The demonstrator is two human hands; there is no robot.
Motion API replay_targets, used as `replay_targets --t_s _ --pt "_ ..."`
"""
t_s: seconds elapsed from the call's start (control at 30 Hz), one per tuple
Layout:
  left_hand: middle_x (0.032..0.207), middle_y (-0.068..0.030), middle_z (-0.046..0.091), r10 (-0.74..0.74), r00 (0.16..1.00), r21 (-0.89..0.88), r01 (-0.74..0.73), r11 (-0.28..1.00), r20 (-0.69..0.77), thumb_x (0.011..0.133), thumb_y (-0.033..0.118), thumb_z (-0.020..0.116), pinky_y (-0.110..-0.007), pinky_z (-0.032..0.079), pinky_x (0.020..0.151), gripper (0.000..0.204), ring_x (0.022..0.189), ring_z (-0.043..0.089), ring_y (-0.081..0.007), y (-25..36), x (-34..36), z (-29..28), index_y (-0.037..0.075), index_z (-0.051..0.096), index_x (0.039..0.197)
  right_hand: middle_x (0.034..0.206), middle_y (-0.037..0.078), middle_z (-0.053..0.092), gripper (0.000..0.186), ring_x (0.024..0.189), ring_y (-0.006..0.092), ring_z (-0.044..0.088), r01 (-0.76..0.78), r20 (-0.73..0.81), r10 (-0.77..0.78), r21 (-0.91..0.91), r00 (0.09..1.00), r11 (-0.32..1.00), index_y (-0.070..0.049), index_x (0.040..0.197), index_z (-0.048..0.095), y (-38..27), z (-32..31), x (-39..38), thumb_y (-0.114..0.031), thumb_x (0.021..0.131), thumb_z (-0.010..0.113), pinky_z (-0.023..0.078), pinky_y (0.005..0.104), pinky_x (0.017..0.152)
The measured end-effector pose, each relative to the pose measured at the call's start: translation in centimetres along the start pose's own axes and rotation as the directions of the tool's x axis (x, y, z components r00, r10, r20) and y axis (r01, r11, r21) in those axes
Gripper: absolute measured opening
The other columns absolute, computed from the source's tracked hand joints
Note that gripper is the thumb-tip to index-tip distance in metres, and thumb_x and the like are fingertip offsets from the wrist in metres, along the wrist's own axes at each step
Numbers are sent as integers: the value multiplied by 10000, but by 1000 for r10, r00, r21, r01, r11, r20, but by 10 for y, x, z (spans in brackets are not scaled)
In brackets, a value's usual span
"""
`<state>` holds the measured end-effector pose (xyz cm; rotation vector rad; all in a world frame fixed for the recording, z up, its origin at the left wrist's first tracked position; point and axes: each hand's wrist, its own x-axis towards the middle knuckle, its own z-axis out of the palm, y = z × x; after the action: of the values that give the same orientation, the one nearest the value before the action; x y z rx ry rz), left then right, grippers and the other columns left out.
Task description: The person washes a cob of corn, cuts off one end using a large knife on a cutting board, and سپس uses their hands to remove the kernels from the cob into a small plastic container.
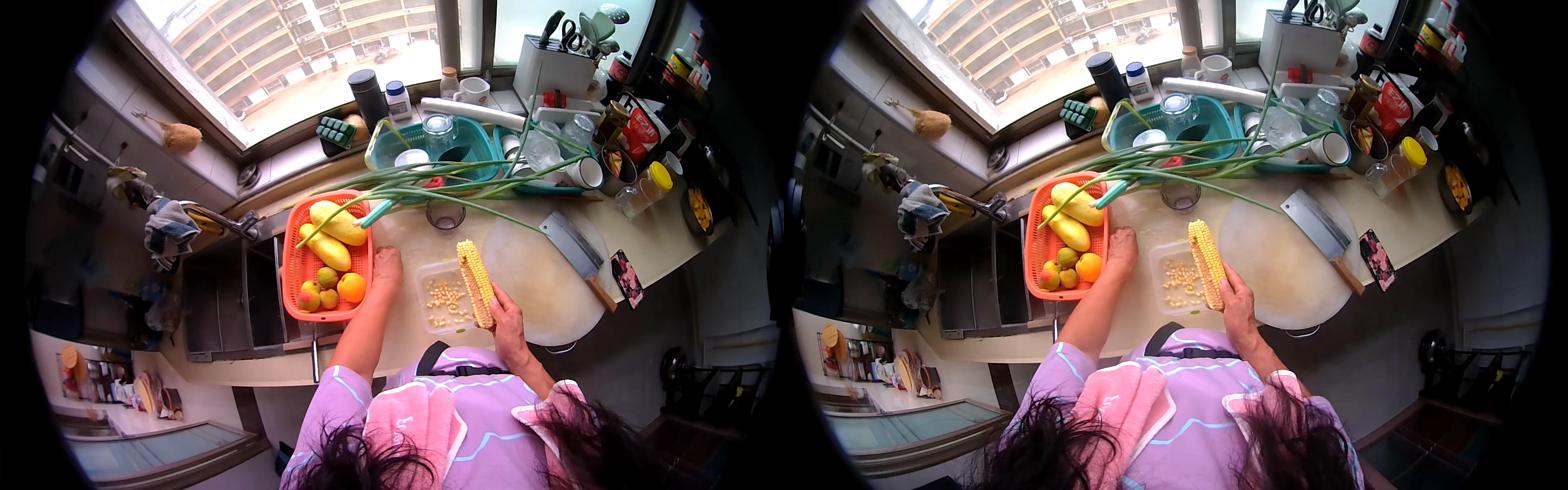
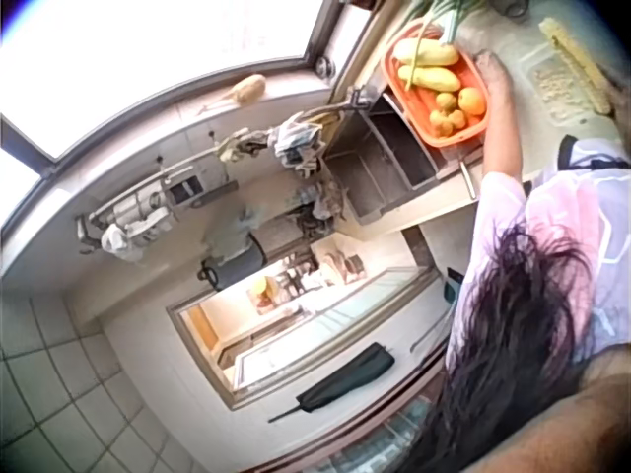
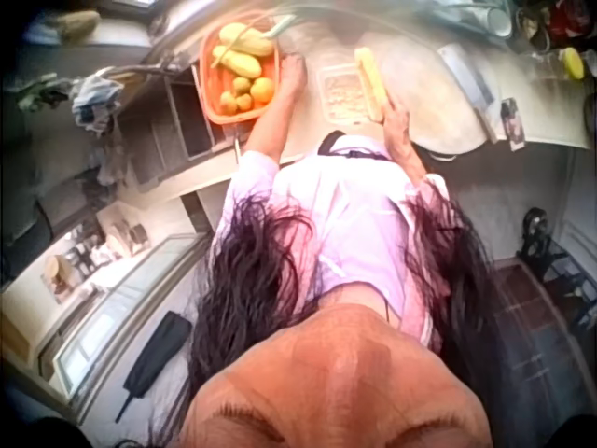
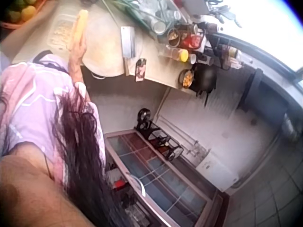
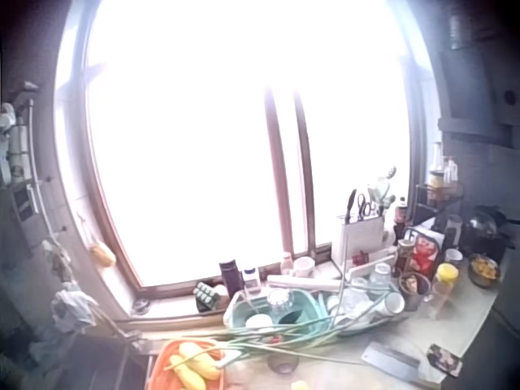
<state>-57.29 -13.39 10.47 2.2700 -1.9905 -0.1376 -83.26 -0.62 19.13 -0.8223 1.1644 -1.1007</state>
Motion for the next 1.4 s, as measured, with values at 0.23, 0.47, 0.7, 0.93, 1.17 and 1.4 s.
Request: replay_targets --t_s 0.23,0.47,0.7,0.93,1.17,1.4 --pt "990 -250 602 38 996 -163 -25 986 76 770 -62 490 -453 507 805 252 937 604 -413 17 -27 -28 -6 610 985 1096 69 597 426 792 151 610 -156 4 159 196 987 968 -37 1392 373 -8 -2 2 -179 991 392 545 294 651" --pt "996 -250 544 -13 988 -514 -70 855 -155 666 -112 506 -466 439 842 321 963 531 -429 -7 -38 8 -32 565 972 1079 68 600 419 786 149 611 -176 18 176 184 984 967 -35 1385 380 -10 5 1 -180 992 390 546 292 652" --pt "979 -234 566 -81 980 -250 34 968 -180 689 -58 532 -452 482 759 181 824 578 -406 -9 -35 29 -33 604 853 1060 64 610 424 786 145 613 -171 21 170 172 985 970 -36 1385 382 -7 5 1 -187 990 400 548 294 650" --pt "853 -191 589 -83 986 -345 28 938 -144 709 -25 541 -401 501 687 127 685 594 -345 29 -44 -21 -18 611 814 1091 82 602 437 807 180 627 -200 49 194 237 980 951 -47 1396 359 -11 -1 -1 -199 988 407 556 314 658" --pt "1026 -143 575 -22 1000 -811 17 585 6 724 117 661 -347 502 748 466 871 596 -233 79 -75 -79 -4 545 1159 1154 110 579 446 903 234 625 -368 295 245 500 923 784 -46 1407 334 -5 -3 0 -174 984 395 543 376 746" --pt "1110 -121 591 454 828 -769 514 -381 328 944 181 539 -349 479 907 389 1000 603 -206 83 -89 -68 5 420 1270 1157 97 591 420 960 178 609 -412 328 306 331 894 849 -41 1348 435 3 10 13 -197 960 474 502 346 832"
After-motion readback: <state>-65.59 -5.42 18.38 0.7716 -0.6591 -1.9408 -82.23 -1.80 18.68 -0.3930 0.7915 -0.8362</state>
